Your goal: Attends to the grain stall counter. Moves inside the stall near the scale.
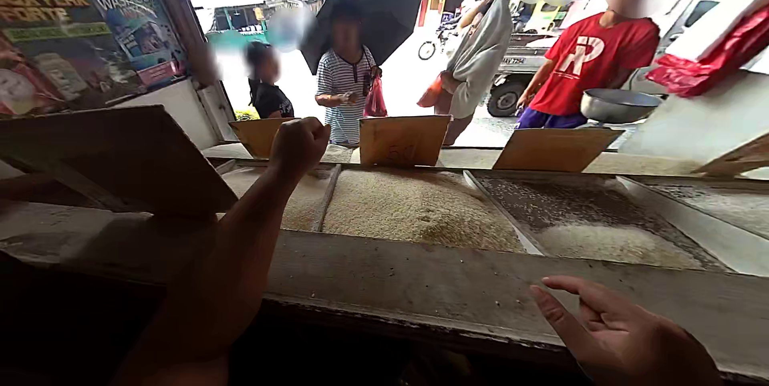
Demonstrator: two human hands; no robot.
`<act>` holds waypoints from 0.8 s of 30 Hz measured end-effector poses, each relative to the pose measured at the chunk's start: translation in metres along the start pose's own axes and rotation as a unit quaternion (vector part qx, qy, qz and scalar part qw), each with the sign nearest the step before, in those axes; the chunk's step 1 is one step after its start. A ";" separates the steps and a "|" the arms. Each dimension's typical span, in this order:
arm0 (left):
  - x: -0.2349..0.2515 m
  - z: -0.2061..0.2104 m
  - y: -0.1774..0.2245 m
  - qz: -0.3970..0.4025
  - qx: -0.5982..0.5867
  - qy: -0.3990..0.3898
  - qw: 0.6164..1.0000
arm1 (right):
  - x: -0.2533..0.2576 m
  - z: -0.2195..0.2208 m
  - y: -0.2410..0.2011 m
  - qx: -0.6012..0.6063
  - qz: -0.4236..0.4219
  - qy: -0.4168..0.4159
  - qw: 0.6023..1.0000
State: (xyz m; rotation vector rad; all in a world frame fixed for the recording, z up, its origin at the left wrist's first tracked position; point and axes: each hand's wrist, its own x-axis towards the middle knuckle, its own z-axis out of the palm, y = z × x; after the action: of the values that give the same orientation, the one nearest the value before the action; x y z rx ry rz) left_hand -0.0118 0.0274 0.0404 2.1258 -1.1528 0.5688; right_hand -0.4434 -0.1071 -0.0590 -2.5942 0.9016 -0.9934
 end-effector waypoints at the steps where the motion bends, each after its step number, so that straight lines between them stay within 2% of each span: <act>1: 0.001 -0.001 -0.003 0.000 0.002 -0.003 1.000 | 0.000 0.002 0.001 -0.008 -0.003 0.016 1.000; 5: -0.003 -0.002 0.000 -0.004 0.014 -0.027 1.000 | -0.002 0.011 0.003 -0.044 -0.007 0.101 0.994; 9: -0.006 -0.001 0.012 0.044 0.022 -0.007 0.999 | -0.002 0.009 0.003 -0.053 0.001 0.116 0.992; 15: -0.007 -0.002 0.020 0.021 0.028 -0.012 0.999 | -0.002 0.010 0.003 -0.054 0.005 0.118 0.992; 24: -0.005 0.000 0.021 0.042 0.041 -0.009 0.998 | -0.001 0.010 0.001 -0.057 -0.001 0.123 0.991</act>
State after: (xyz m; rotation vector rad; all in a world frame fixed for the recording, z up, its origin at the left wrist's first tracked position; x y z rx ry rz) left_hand -0.0326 0.0219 0.0441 2.1629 -1.2539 0.6469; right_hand -0.4376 -0.1078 -0.0676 -2.6035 1.0404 -1.3212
